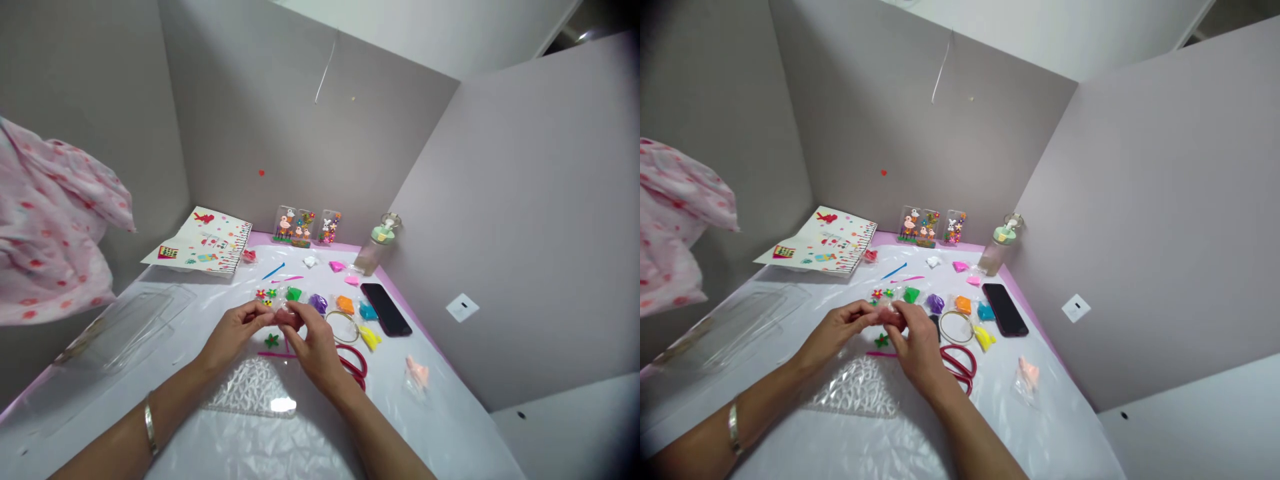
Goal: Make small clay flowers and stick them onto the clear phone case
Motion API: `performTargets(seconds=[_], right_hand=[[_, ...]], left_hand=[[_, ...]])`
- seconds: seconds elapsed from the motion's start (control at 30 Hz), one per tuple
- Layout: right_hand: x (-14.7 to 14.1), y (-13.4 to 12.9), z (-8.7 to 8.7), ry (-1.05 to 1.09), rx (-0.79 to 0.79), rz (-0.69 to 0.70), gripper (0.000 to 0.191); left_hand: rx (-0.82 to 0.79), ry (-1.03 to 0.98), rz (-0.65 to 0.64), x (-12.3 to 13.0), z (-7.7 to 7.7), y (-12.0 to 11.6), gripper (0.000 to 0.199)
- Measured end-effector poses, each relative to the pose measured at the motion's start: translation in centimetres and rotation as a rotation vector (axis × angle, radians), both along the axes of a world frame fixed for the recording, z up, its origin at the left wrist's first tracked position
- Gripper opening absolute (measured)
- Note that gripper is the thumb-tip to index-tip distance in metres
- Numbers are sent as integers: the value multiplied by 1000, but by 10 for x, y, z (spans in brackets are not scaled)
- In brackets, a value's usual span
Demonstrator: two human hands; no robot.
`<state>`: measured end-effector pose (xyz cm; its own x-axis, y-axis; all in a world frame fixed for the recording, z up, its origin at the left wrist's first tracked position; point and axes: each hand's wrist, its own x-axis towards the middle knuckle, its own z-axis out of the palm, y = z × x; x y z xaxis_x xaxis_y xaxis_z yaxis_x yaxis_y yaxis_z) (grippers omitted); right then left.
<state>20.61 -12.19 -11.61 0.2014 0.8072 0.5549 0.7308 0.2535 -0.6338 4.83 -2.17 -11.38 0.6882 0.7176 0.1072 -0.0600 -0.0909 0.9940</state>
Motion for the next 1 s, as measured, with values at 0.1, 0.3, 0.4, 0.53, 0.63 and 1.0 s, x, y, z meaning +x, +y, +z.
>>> performTargets(seconds=[0.1,0.3,0.4,0.53,0.63,1.0], right_hand=[[-2,-2,5,55,-51,47,38],[-8,-3,9,244,-160,130,20],[-1,-1,10,233,-108,80,19],[31,4,13,46,104,-208,20],[71,9,9,3,247,-376,25],[6,4,5,-314,216,-160,52]], left_hand=[[81,21,74,0,1,-4,18],[334,94,16,1,0,-13,24],[226,97,24,3,-3,-13,20],[-77,-9,152,2,-2,-3,24],[-298,-201,173,-3,3,3,25],[-539,-277,-62,7,6,-31,27]])
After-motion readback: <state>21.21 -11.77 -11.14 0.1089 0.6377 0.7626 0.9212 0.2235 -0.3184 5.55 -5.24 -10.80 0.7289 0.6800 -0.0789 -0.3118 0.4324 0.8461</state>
